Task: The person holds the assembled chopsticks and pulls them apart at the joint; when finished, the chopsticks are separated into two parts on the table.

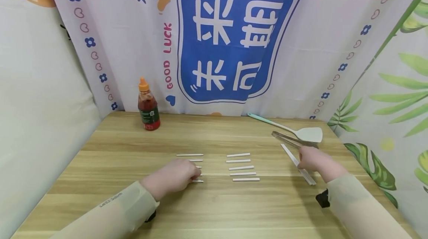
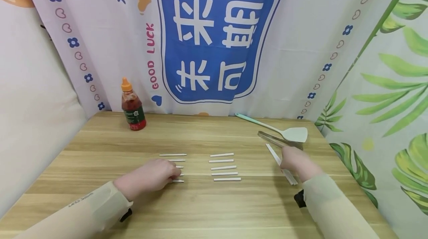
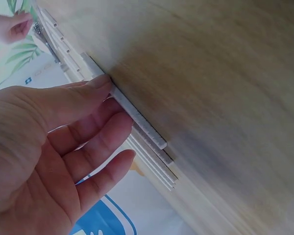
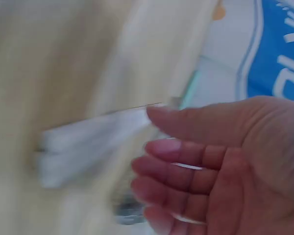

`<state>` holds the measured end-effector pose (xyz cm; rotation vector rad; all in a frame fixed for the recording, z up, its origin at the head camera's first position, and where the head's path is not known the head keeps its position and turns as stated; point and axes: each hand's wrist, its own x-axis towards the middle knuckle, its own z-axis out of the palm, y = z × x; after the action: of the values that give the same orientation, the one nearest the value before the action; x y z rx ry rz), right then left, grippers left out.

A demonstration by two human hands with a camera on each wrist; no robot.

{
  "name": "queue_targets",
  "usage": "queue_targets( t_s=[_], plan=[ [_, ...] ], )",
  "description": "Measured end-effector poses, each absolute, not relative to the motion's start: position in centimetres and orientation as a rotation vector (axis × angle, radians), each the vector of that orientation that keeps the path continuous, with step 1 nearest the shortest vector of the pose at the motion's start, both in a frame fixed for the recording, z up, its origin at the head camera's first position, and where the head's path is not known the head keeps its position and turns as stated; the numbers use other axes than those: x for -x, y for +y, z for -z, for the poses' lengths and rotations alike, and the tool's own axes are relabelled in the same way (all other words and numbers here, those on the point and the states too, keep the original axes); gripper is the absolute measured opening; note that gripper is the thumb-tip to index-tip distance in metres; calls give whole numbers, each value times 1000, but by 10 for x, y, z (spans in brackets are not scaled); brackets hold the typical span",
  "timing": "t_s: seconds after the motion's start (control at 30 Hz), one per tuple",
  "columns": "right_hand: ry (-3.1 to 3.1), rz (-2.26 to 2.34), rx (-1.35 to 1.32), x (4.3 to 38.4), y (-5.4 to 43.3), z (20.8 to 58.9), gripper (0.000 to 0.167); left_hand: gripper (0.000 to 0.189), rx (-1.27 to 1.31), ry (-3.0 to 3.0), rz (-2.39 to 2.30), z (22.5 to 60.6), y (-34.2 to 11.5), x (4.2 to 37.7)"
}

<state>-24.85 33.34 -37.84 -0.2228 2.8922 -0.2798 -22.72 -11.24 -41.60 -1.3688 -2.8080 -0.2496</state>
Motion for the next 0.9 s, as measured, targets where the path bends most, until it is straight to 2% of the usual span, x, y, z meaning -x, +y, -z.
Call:
queue_targets(
  t_s=[0.1, 0.23, 0.47, 0.67, 0.9],
  plan=[
    [2898, 332, 228, 247, 341, 391, 29, 31, 1375, -2795, 250, 416, -112, 227],
    [2926, 312, 240, 247, 340, 398, 25, 34, 1373, -2793, 269, 414, -113, 226],
    [2909, 244, 173, 245, 330, 397, 11, 33, 1367, -2813, 258, 415, -113, 226],
    [2920, 167, 135, 246, 323, 396, 9, 33, 1354, -2803, 264, 416, -113, 227],
    [2971, 279, 147, 244, 317, 386, 13, 32, 1325, -2789, 270, 415, -113, 227]
  ],
)
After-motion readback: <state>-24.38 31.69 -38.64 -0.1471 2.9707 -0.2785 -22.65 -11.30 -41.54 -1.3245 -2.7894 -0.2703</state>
